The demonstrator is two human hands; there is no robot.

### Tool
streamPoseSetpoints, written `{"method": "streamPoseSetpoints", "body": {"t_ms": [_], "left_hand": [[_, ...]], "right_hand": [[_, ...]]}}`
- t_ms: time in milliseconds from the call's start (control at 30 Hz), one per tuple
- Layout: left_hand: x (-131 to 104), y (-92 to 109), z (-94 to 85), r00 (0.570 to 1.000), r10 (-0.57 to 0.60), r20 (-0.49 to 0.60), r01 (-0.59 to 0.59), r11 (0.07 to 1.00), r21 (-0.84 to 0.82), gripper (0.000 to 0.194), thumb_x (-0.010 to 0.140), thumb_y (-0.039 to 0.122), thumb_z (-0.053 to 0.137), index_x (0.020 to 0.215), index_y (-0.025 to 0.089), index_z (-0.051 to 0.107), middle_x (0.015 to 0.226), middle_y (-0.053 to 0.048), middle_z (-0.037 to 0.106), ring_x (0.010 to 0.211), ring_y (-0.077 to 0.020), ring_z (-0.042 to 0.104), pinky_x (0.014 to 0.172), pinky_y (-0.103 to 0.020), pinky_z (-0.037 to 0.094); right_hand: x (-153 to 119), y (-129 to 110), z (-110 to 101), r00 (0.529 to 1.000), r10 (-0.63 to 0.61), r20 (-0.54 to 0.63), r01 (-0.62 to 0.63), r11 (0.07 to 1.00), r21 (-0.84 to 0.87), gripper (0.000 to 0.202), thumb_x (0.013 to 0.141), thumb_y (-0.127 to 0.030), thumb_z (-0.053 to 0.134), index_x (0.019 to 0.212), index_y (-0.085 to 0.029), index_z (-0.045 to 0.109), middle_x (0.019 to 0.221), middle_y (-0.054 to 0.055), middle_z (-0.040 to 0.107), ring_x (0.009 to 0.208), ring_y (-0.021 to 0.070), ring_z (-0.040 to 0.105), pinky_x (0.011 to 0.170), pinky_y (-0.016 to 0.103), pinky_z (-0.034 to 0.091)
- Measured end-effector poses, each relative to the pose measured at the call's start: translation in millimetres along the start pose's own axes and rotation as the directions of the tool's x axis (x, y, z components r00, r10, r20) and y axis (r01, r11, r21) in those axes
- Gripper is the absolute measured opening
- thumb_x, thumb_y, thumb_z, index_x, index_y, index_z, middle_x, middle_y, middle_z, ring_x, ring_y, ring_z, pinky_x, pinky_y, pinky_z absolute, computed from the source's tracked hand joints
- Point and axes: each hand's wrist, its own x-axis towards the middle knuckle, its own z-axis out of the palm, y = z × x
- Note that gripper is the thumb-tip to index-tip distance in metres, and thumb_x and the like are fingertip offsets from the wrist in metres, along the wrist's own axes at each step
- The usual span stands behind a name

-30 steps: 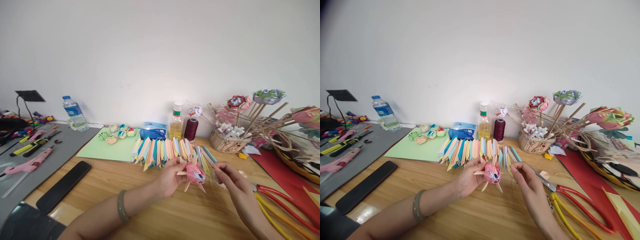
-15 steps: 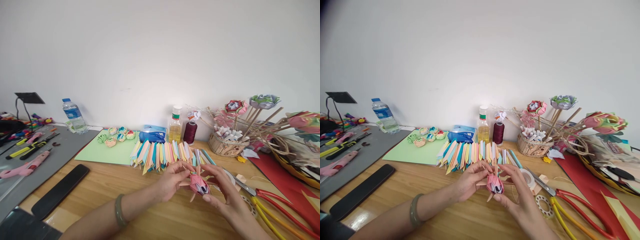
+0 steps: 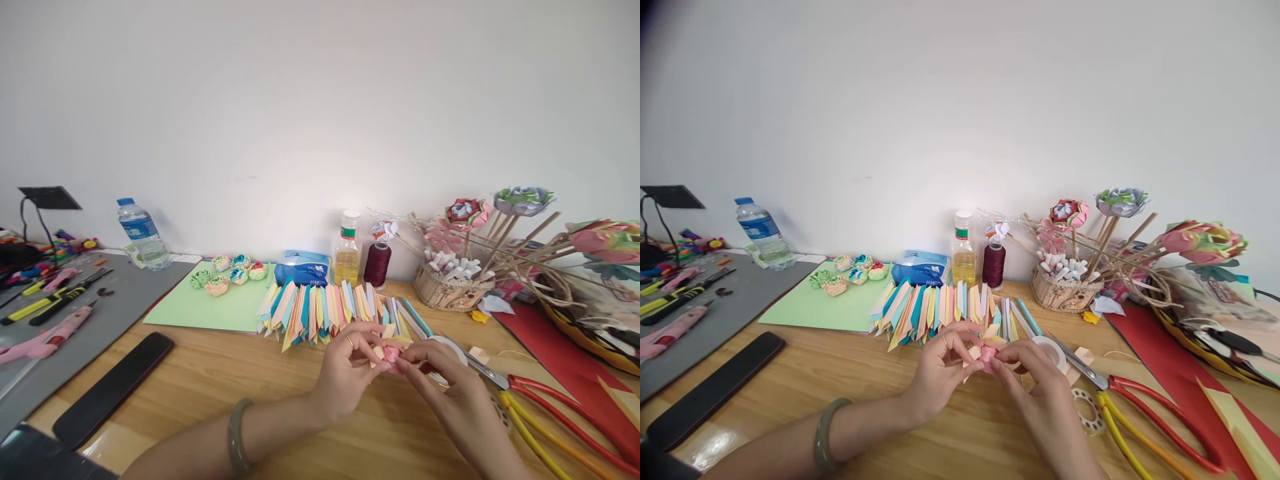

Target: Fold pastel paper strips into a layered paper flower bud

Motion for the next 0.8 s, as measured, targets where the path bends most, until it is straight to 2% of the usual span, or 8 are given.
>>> {"method": "streamPoseSetpoints", "body": {"t_ms": [167, 333, 467, 533, 700, 733, 800], "left_hand": [[-0.8, -4.6, 0.0, 0.977, 0.215, 0.007, -0.212, 0.957, 0.199, 0.014, 0.068, 0.014, 0.064, 0.059, 0.015, 0.054, 0.084, -0.004, 0.046, 0.082, -0.0139, 0.053, 0.075, -0.032, 0.049], [-2.0, -8.6, -0.9, 0.89, 0.45, 0.075, -0.45, 0.838, 0.308, 0.014, 0.069, 0.007, 0.061, 0.062, 0.016, 0.054, 0.081, -0.002, 0.046, 0.079, -0.0118, 0.052, 0.073, -0.028, 0.048], [-2.7, -9.5, -1.9, 0.812, 0.562, 0.158, -0.574, 0.721, 0.388, 0.017, 0.068, 0.003, 0.06, 0.061, 0.016, 0.053, 0.076, -0.001, 0.049, 0.076, -0.0116, 0.052, 0.069, -0.027, 0.046], [-3.6, -9.8, -2.5, 0.794, 0.581, 0.176, -0.596, 0.691, 0.409, 0.017, 0.068, 0.004, 0.06, 0.059, 0.017, 0.053, 0.073, -0.001, 0.052, 0.075, -0.0121, 0.053, 0.068, -0.027, 0.046], [-8.5, -12.9, -4.0, 0.893, 0.426, 0.148, -0.446, 0.785, 0.431, 0.017, 0.072, 0.013, 0.059, 0.057, 0.02, 0.054, 0.068, -0.002, 0.058, 0.072, -0.0141, 0.055, 0.068, -0.029, 0.046], [-9.3, -13.1, -4.4, 0.903, 0.4, 0.157, -0.426, 0.787, 0.446, 0.017, 0.072, 0.014, 0.058, 0.057, 0.021, 0.055, 0.068, -0.002, 0.058, 0.072, -0.0146, 0.055, 0.068, -0.029, 0.046], [-10.0, -12.2, -5.3, 0.898, 0.394, 0.196, -0.438, 0.762, 0.477, 0.019, 0.073, 0.014, 0.057, 0.056, 0.021, 0.056, 0.067, -0.003, 0.059, 0.073, -0.0153, 0.055, 0.068, -0.03, 0.047]], "right_hand": [[1.3, 2.7, 3.8, 0.998, 0.058, 0.04, -0.06, 0.996, 0.071, 0.019, 0.08, -0.038, 0.05, 0.078, -0.022, 0.06, 0.083, 0.003, 0.059, 0.08, 0.0187, 0.053, 0.069, 0.028, 0.043], [1.6, 1.1, 6.9, 0.992, 0.099, 0.075, -0.115, 0.955, 0.273, 0.019, 0.075, -0.039, 0.056, 0.08, -0.021, 0.062, 0.087, 0.004, 0.058, 0.083, 0.0186, 0.054, 0.066, 0.024, 0.046], [1.5, 0.4, 8.6, 0.989, 0.129, 0.071, -0.145, 0.941, 0.306, 0.021, 0.072, -0.041, 0.06, 0.074, -0.02, 0.064, 0.076, 0.002, 0.057, 0.075, 0.0172, 0.053, 0.063, 0.023, 0.045], [1.7, 0.8, 8.5, 0.988, 0.139, 0.066, -0.153, 0.939, 0.307, 0.023, 0.071, -0.042, 0.061, 0.075, -0.02, 0.066, 0.075, 0.003, 0.057, 0.075, 0.0179, 0.053, 0.064, 0.024, 0.045], [2.2, 1.6, 7.2, 0.98, 0.156, 0.122, -0.191, 0.913, 0.36, 0.028, 0.068, -0.046, 0.061, 0.075, -0.019, 0.067, 0.076, 0.004, 0.056, 0.075, 0.0194, 0.052, 0.067, 0.029, 0.045], [2.1, 0.6, 6.9, 0.979, 0.158, 0.131, -0.197, 0.906, 0.374, 0.029, 0.069, -0.047, 0.061, 0.075, -0.02, 0.067, 0.077, 0.004, 0.056, 0.075, 0.0193, 0.051, 0.068, 0.029, 0.045], [1.7, -3.3, 6.3, 0.976, 0.17, 0.139, -0.212, 0.894, 0.395, 0.029, 0.069, -0.048, 0.06, 0.073, -0.02, 0.067, 0.079, 0.004, 0.055, 0.076, 0.0189, 0.051, 0.069, 0.029, 0.044]]}}
